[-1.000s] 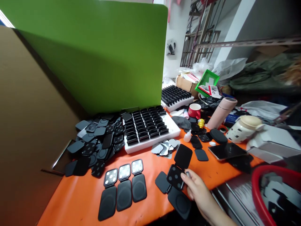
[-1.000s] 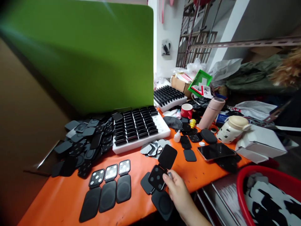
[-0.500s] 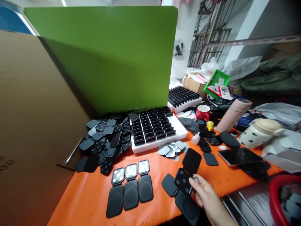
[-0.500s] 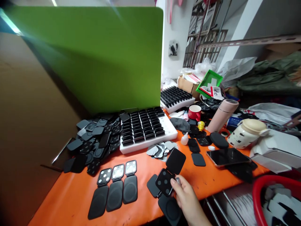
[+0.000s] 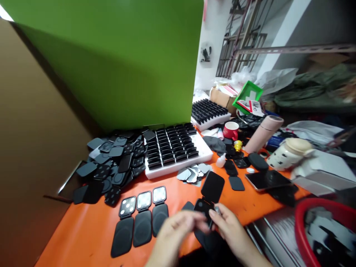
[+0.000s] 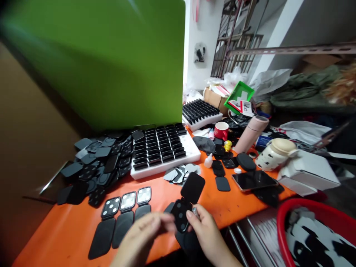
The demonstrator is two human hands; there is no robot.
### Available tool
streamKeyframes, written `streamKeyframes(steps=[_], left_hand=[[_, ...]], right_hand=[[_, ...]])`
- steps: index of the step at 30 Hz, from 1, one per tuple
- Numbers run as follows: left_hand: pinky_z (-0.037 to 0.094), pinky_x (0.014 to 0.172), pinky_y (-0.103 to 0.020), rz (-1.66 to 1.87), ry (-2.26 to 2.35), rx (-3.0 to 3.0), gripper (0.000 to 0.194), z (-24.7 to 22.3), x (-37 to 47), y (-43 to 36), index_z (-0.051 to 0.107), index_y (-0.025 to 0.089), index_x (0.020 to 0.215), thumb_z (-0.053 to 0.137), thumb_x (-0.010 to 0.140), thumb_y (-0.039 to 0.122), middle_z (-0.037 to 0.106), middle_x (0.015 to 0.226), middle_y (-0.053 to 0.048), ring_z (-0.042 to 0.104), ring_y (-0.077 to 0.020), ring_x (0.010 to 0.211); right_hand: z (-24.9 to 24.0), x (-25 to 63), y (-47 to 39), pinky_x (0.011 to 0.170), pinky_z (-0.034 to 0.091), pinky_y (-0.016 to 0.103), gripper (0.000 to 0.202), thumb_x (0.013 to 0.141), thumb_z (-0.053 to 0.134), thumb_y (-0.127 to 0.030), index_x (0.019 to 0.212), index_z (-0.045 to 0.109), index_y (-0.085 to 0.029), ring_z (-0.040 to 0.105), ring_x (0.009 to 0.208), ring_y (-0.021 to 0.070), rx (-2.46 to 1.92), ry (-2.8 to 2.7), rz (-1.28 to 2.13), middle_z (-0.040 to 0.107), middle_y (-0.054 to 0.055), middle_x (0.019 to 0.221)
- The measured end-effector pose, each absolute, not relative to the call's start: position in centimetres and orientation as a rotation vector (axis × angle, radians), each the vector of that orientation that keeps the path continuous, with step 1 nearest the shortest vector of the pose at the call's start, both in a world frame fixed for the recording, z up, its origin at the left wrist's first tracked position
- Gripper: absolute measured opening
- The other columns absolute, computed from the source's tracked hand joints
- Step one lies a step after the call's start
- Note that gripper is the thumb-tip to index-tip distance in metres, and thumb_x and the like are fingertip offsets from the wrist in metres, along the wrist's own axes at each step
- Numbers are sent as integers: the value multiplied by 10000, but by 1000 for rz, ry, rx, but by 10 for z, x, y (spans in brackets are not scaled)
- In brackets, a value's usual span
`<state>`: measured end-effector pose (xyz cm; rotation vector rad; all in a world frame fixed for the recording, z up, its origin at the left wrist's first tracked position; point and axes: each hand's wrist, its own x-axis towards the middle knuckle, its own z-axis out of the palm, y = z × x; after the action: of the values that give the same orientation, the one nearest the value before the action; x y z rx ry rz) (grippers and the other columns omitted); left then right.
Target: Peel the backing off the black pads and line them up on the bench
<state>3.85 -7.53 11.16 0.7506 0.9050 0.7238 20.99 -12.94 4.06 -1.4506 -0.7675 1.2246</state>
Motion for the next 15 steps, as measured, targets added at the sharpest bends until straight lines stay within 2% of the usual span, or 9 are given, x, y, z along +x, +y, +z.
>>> streamKeyframes(steps=[4, 7, 12, 15], left_hand=[[423, 906, -391, 805, 870, 594, 351, 76, 36, -54, 672, 165, 983, 628, 714, 386, 639, 1091, -125, 596, -263, 987], [418, 910, -366, 753, 893, 625, 366, 55, 33, -57, 650, 181, 1033, 646, 718, 367, 590, 1179, -111, 571, -256, 1033], [472, 776, -339, 480, 826, 788, 382, 48, 40, -73, 653, 127, 1023, 638, 734, 376, 668, 1006, -134, 613, -274, 919], [475, 774, -330, 476, 853, 789, 357, 53, 41, -76, 664, 139, 993, 592, 765, 404, 676, 978, -114, 607, -268, 924]], right_hand=[[47, 205, -125, 564, 384, 232, 290, 817, 506, -439, 752, 524, -157, 476, 597, 120, -1423, -797, 1269, 496, -11, 642], [52, 198, -123, 574, 395, 227, 295, 817, 502, -441, 793, 541, -149, 487, 618, 121, -1378, -824, 1313, 512, -2, 678], [57, 186, -123, 577, 386, 213, 282, 807, 519, -428, 798, 548, -148, 478, 627, 118, -1323, -987, 1399, 516, -10, 681], [55, 184, -123, 559, 357, 204, 252, 819, 503, -400, 768, 549, -158, 454, 621, 116, -1452, -1098, 1265, 507, -14, 669]])
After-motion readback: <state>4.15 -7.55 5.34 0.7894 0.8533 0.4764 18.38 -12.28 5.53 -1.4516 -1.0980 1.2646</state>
